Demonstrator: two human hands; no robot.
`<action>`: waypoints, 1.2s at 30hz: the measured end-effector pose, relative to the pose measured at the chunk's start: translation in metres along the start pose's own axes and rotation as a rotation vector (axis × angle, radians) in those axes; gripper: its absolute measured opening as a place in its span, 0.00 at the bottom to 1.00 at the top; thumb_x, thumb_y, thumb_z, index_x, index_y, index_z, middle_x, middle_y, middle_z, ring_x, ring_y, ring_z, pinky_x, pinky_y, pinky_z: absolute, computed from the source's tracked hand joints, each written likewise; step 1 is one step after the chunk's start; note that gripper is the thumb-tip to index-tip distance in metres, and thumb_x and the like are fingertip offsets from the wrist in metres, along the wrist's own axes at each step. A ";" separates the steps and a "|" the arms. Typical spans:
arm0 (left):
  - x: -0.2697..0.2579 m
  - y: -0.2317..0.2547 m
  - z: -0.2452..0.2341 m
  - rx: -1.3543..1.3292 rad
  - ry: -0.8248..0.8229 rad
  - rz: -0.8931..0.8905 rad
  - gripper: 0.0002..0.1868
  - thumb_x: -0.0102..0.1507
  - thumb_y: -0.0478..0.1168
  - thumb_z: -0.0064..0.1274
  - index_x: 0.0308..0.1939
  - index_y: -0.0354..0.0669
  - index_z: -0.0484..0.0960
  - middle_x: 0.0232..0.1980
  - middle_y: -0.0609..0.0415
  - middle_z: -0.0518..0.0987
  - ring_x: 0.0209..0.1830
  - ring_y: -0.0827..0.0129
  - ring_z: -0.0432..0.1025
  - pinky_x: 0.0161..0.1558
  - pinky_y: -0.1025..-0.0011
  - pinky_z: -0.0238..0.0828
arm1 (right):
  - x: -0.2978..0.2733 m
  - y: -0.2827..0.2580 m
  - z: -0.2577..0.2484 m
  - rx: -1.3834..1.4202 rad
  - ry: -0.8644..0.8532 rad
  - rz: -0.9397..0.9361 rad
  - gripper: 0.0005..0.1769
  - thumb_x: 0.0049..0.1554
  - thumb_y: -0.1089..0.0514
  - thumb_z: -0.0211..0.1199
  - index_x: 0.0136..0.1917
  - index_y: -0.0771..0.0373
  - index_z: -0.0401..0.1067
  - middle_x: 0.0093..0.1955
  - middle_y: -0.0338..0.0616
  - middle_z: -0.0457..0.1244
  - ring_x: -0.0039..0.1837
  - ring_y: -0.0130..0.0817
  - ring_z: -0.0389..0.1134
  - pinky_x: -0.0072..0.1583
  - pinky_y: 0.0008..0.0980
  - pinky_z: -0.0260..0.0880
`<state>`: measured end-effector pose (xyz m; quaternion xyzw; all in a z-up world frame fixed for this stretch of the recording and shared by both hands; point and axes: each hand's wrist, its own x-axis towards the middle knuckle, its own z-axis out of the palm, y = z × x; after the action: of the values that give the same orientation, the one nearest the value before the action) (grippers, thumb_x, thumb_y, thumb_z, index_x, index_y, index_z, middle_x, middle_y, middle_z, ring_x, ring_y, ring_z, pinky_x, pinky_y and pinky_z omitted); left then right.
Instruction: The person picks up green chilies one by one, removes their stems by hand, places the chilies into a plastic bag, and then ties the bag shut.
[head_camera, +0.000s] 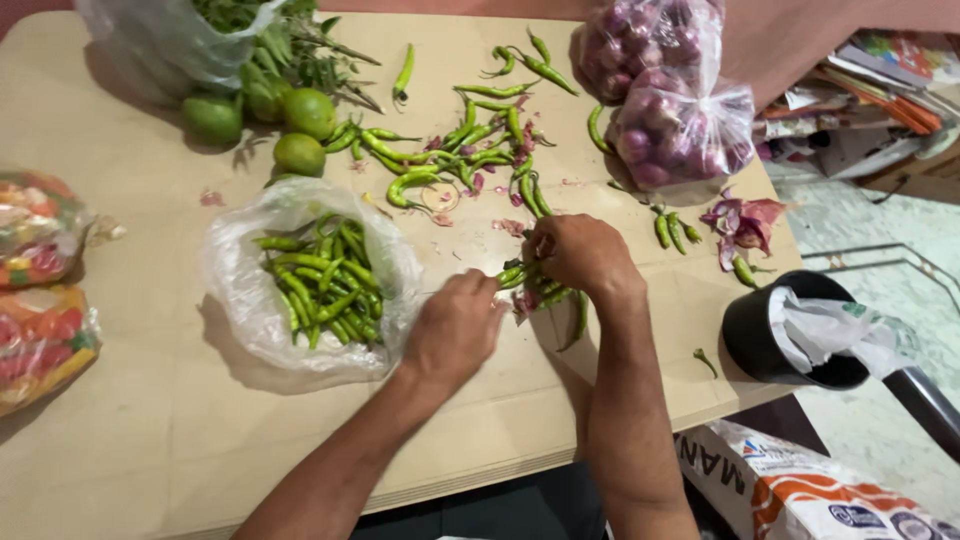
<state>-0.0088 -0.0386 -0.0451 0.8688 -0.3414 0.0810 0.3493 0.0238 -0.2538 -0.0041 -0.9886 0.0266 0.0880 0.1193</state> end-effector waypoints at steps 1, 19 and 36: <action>0.001 0.001 0.006 0.025 -0.106 0.000 0.14 0.63 0.41 0.58 0.45 0.32 0.81 0.43 0.41 0.79 0.44 0.53 0.75 0.47 0.61 0.76 | 0.000 0.000 0.002 -0.014 -0.016 0.011 0.14 0.46 0.60 0.69 0.47 0.47 0.81 0.47 0.39 0.73 0.51 0.41 0.73 0.52 0.41 0.73; -0.001 -0.001 -0.013 -0.473 0.301 -0.107 0.20 0.63 0.33 0.55 0.59 0.32 0.76 0.54 0.41 0.78 0.35 0.61 0.79 0.39 0.65 0.78 | 0.008 0.009 -0.006 1.022 0.074 -0.283 0.18 0.61 0.64 0.61 0.64 0.67 0.73 0.50 0.38 0.70 0.50 0.24 0.69 0.53 0.26 0.71; -0.009 -0.046 -0.093 -0.257 0.586 0.087 0.07 0.69 0.35 0.59 0.48 0.36 0.80 0.47 0.51 0.80 0.44 0.67 0.78 0.47 0.70 0.77 | 0.022 -0.024 0.030 1.250 -0.028 -0.365 0.06 0.60 0.60 0.67 0.48 0.66 0.77 0.41 0.38 0.70 0.42 0.23 0.69 0.46 0.25 0.71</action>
<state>0.0238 0.0522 -0.0045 0.7419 -0.2706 0.2989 0.5357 0.0424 -0.2238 -0.0310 -0.7202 -0.0971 0.0473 0.6853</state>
